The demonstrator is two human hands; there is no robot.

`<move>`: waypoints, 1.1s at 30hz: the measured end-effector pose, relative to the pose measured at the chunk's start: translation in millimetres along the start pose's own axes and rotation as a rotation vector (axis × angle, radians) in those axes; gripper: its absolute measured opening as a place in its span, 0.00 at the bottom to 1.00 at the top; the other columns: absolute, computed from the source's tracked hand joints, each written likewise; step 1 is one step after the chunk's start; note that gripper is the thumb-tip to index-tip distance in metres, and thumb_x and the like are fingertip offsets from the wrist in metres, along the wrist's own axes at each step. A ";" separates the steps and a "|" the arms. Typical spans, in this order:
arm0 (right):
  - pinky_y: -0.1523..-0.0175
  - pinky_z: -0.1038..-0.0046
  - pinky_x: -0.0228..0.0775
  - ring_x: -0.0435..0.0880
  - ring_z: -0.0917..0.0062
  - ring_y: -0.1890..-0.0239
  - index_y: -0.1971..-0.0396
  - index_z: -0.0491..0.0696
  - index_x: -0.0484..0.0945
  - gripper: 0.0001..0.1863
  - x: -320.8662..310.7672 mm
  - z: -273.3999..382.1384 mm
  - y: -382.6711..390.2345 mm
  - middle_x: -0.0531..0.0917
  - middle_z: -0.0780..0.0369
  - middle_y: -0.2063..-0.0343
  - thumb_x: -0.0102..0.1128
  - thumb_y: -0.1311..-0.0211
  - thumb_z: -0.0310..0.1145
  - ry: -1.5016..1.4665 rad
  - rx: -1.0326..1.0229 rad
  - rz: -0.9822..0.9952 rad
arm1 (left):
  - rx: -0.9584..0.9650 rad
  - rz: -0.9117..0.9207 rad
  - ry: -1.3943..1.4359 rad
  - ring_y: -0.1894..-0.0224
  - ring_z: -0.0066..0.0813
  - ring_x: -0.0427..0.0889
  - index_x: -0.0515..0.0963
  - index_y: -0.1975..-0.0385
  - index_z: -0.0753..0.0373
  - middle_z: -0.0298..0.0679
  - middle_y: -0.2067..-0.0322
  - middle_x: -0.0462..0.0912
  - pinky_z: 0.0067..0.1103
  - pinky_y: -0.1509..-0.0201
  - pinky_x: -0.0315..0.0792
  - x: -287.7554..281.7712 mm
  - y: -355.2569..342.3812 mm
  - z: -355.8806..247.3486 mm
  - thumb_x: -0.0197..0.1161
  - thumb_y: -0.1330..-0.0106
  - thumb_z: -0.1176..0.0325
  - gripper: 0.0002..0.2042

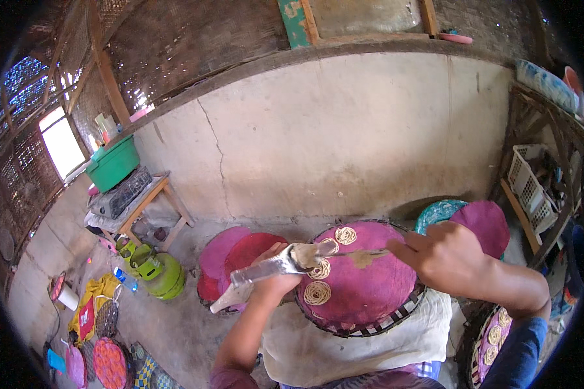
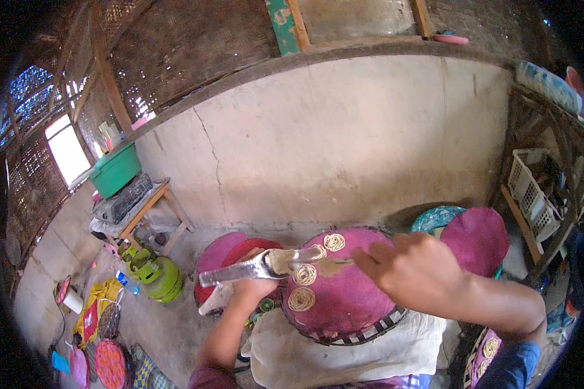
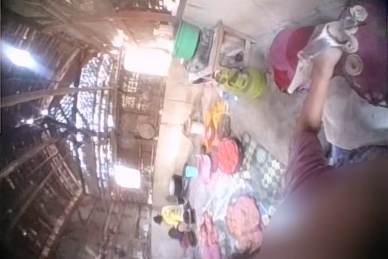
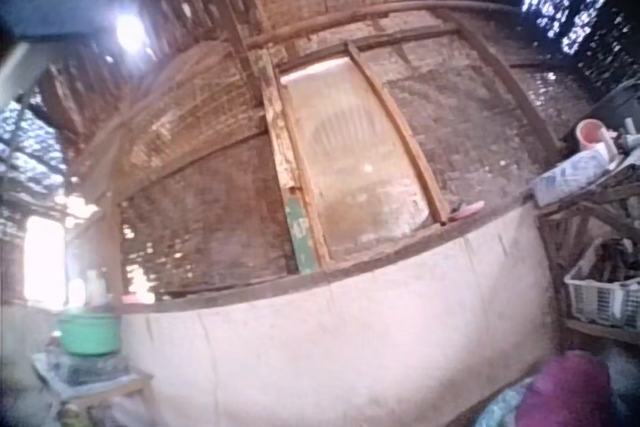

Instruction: The person repeatedly loads dough into a handheld extruder and presses it through a nozzle to form spiral noodles onto a purple cloth-lined tray. They periodically scrape excess dough from the tool and continue extruding until the tray is filled with multiple noodle spirals.

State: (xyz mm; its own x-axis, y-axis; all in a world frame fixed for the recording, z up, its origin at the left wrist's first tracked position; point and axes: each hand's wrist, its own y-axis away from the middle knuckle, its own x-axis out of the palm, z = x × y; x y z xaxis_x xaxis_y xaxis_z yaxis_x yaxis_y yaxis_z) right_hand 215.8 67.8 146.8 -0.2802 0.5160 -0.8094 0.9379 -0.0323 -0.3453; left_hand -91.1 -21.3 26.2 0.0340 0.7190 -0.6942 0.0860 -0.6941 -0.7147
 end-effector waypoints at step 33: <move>0.81 0.74 0.71 0.82 0.78 0.80 0.63 0.46 0.80 0.13 11.0 12.2 -2.7 0.81 0.64 0.75 0.56 0.49 0.32 -0.045 0.010 -0.044 | -0.044 0.117 -0.112 0.62 0.37 0.81 0.82 0.66 0.54 0.35 0.65 0.83 0.31 0.55 0.74 0.1 10.3 -6.9 0.72 0.54 0.57 0.16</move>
State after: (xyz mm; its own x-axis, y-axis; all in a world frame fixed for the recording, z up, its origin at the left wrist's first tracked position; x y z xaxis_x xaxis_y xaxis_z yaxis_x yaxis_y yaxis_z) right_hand 207.8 63.1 133.0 -0.3302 0.4784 -0.8137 0.9224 -0.0195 -0.3858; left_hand -83.4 -28.1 19.3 -0.0651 0.6232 -0.7794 0.1319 -0.7688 -0.6257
